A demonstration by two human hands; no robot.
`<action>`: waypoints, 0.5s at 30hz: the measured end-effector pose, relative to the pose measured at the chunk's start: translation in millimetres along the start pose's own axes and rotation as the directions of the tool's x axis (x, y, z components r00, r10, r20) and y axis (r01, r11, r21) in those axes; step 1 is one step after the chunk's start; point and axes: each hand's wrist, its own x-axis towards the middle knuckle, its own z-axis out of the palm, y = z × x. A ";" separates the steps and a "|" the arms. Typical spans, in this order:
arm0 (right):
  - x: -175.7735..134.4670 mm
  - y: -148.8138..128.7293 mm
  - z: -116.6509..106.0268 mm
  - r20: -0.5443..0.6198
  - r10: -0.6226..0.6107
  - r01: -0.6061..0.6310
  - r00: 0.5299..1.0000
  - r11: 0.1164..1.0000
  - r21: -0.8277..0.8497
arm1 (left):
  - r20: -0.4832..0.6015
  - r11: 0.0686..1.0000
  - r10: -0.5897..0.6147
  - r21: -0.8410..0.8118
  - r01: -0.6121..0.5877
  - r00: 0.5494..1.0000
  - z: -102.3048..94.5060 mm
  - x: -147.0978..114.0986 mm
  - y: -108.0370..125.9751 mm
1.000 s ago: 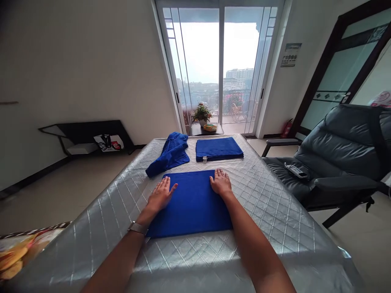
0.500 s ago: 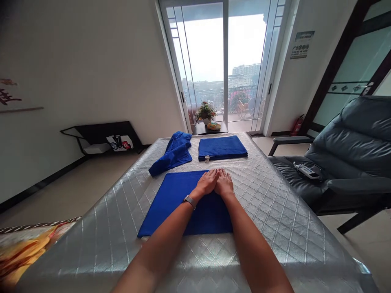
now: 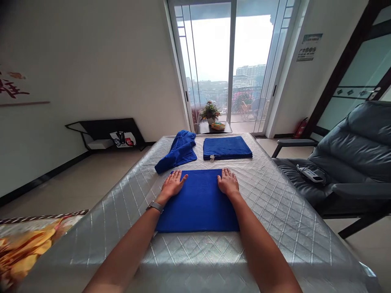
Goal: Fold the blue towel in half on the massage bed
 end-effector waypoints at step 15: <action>3.0 1.9 -2.8 0.054 0.001 0.003 0.999 0.997 -0.081 | -0.029 0.998 -0.048 -0.042 0.047 0.998 8.4 3.3 -20.3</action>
